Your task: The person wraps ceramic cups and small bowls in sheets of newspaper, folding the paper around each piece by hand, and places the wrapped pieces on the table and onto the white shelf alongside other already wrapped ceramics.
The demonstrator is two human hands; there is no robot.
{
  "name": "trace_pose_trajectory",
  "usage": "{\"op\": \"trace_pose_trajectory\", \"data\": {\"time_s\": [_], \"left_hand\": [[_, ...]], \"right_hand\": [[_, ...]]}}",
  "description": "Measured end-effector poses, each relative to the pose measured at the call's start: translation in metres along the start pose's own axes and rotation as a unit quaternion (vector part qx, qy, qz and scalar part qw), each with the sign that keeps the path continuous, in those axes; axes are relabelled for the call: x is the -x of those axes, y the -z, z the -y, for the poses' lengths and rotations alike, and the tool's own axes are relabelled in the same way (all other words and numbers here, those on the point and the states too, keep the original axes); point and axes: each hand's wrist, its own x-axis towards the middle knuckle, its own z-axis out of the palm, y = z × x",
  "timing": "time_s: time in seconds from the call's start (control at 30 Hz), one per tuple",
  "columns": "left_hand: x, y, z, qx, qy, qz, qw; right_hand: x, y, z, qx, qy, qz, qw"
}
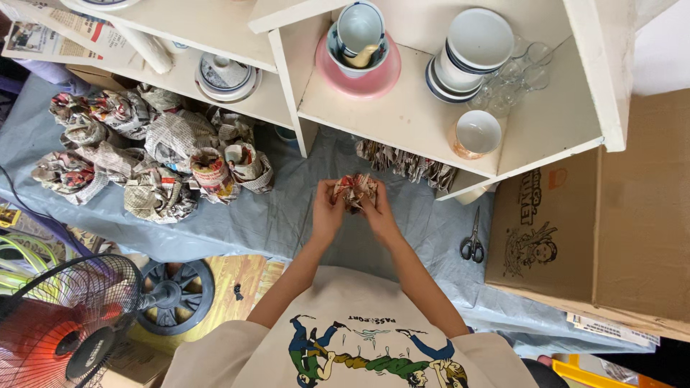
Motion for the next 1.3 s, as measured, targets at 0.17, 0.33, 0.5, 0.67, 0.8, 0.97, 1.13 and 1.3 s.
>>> {"op": "trace_pose_trajectory", "data": {"time_s": [0.17, 0.33, 0.5, 0.67, 0.8, 0.97, 1.13, 1.3], "left_hand": [[-0.005, 0.016, -0.041, 0.071, 0.049, 0.085, 0.993], [-0.015, 0.038, -0.037, 0.023, 0.06, 0.046, 0.997], [-0.014, 0.058, -0.02, 0.036, 0.043, 0.001, 0.998], [-0.012, 0.086, -0.035, -0.02, 0.024, -0.061, 0.998], [-0.008, 0.119, -0.057, -0.151, -0.048, -0.133, 0.978], [-0.002, 0.163, -0.052, -0.204, -0.053, -0.194, 0.958], [0.003, 0.199, -0.031, -0.014, 0.034, -0.189, 0.981], [0.015, 0.237, -0.027, 0.076, 0.115, -0.114, 0.984]], "right_hand": [[-0.006, -0.01, 0.012, 0.055, 0.132, 0.001, 0.99], [-0.014, -0.038, 0.012, 0.124, 0.157, -0.004, 0.98], [-0.005, -0.074, 0.041, -0.116, 0.035, 0.068, 0.99], [-0.007, -0.118, 0.071, -0.153, -0.078, 0.116, 0.978], [-0.02, -0.15, 0.073, -0.111, -0.085, 0.164, 0.976], [-0.029, -0.191, 0.054, -0.105, -0.08, 0.196, 0.972], [-0.034, -0.223, 0.045, -0.091, -0.122, 0.22, 0.964], [-0.041, -0.248, 0.039, -0.115, -0.167, 0.241, 0.949]]}}
